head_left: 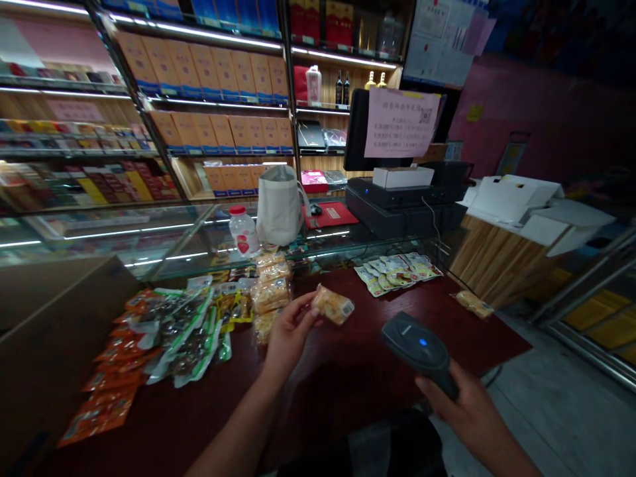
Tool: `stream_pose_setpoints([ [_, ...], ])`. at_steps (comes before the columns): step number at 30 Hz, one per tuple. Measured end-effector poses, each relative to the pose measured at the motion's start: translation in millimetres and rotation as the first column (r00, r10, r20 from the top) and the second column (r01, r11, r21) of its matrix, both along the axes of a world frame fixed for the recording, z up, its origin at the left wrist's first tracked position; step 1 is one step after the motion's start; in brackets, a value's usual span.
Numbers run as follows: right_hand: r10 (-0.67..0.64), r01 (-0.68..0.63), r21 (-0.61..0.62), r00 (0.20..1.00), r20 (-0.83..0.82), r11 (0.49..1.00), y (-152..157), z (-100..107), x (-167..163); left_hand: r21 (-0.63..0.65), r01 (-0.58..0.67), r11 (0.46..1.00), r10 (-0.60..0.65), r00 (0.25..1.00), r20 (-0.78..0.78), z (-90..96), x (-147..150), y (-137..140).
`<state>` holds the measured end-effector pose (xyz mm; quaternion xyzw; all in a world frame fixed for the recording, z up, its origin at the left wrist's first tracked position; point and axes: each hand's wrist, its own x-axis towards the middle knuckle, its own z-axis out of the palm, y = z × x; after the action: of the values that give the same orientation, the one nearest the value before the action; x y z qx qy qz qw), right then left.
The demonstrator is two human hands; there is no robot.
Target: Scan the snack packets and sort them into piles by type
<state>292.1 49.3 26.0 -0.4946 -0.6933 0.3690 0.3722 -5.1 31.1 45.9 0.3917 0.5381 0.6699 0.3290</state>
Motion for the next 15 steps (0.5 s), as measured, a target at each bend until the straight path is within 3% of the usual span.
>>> stream_pose_setpoints([
  [7,-0.072,0.069,-0.124,0.997,-0.022,0.990,-4.5,-5.1,9.0,-0.044,-0.324,0.945,0.327,0.942,0.073,-30.3,-32.2,-53.8],
  [12,-0.060,0.054,-0.128,0.997,-0.042,0.990,-2.1,-9.2,5.4,-0.107,-0.407,0.907,0.413,0.910,0.032,-34.5,-59.2,-56.6],
  [15,-0.061,0.054,-0.134,0.997,-0.047,0.989,-1.4,-11.6,3.9,-0.179,-0.465,0.867,0.458,0.885,-0.085,-36.8,-67.1,-53.6],
])
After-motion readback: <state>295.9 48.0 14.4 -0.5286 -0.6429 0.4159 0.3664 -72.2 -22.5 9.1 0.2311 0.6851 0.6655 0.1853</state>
